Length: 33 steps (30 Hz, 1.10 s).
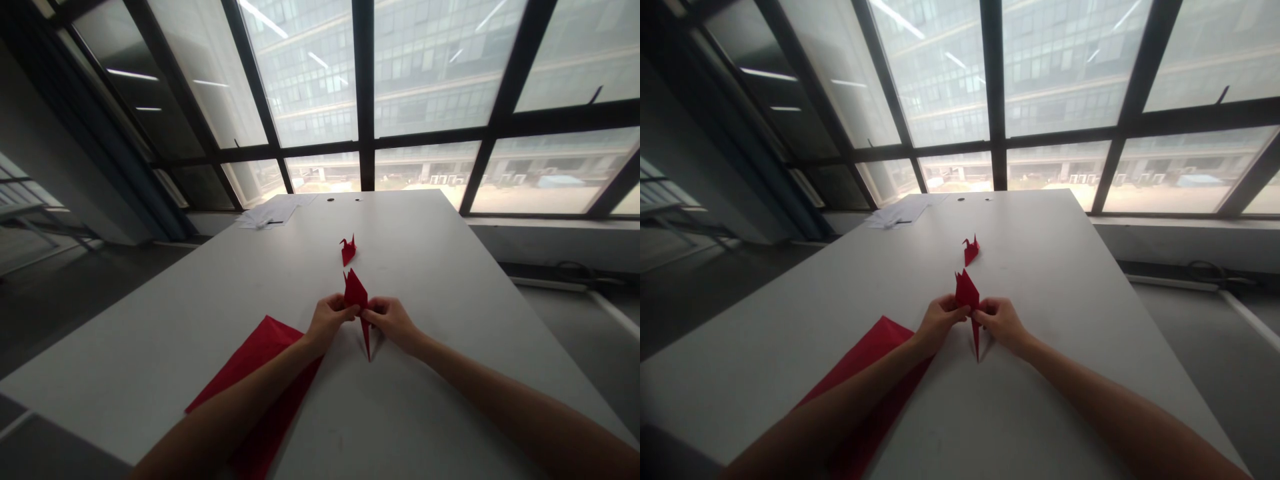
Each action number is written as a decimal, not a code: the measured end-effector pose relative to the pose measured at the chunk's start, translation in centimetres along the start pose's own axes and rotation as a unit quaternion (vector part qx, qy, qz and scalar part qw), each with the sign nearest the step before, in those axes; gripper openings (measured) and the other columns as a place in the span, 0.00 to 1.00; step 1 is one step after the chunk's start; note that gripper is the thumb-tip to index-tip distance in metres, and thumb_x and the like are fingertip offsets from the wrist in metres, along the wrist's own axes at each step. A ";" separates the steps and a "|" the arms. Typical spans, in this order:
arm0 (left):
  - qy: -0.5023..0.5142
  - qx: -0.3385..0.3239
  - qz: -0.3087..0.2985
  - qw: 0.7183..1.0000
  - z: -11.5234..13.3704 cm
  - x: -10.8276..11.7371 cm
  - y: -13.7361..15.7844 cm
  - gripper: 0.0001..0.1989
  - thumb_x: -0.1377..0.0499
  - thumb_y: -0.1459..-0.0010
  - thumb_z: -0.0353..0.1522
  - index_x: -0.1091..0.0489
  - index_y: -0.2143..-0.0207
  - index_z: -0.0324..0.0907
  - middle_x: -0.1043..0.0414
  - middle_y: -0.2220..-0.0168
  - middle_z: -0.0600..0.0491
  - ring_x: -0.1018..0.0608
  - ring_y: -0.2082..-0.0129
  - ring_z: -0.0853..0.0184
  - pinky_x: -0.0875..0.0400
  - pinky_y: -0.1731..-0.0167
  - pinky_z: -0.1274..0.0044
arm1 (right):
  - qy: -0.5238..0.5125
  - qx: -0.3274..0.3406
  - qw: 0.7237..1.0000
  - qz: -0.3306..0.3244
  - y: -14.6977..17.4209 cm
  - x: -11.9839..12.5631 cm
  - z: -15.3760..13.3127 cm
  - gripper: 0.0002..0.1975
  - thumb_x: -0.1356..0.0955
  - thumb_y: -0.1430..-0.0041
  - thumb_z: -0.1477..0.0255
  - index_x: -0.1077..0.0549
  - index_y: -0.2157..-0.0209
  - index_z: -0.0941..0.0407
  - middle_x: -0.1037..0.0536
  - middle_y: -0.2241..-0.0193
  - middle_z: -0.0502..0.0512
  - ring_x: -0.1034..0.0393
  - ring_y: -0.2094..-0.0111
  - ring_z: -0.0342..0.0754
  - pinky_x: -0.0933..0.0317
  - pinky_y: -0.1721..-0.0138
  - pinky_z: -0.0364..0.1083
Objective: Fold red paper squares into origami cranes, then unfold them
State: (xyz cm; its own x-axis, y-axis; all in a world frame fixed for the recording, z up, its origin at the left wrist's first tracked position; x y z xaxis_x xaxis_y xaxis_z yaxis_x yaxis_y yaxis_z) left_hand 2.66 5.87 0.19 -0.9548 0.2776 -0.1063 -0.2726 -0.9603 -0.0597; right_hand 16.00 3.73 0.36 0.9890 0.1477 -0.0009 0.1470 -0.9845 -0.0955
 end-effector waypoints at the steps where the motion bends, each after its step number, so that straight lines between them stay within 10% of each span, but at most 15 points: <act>1: 0.001 -0.002 0.004 1.000 0.0 0.2 0.0 0.15 0.28 0.53 0.36 0.23 0.65 0.36 0.22 0.69 0.49 0.23 0.70 0.68 0.31 0.69 0.78 | 0.002 0.004 1.000 0.003 0.0 0.0 0.0 0.13 0.29 0.46 0.62 0.23 0.72 0.59 0.25 0.78 0.52 0.37 0.77 0.43 0.43 0.75 0.43; 15: 0.159 0.034 0.011 0.987 -1.5 0.8 -0.8 0.18 0.28 0.52 0.32 0.24 0.58 0.36 0.21 0.61 0.46 0.22 0.67 0.68 0.29 0.61 0.75 | 0.018 0.105 0.994 0.012 0.3 0.4 -1.5 0.07 0.31 0.42 0.67 0.24 0.65 0.57 0.24 0.71 0.52 0.33 0.70 0.45 0.39 0.70 0.43; 33: 0.055 0.014 0.052 0.997 -0.5 0.9 -0.1 0.17 0.27 0.55 0.35 0.23 0.65 0.34 0.22 0.70 0.48 0.22 0.72 0.67 0.29 0.68 0.77 | 0.235 0.166 0.956 0.052 1.3 -0.2 -2.9 0.02 0.29 0.46 0.74 0.27 0.71 0.55 0.29 0.71 0.50 0.35 0.71 0.45 0.40 0.70 0.44</act>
State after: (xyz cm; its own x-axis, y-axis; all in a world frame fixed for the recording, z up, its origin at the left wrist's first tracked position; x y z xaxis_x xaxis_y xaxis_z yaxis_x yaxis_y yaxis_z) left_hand 1.89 6.18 -0.39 -0.9598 0.1755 -0.2189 -0.1765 -0.9842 -0.0151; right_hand 16.06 2.20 3.09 0.9070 -0.0856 0.4123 0.1109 -0.8960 -0.4300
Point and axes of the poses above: each hand's wrist, its own y-axis away from the middle knuckle, its own x-axis out of the back of the hand, z = x × y, the point moved 10 cm from there along -y, towards the middle knuckle
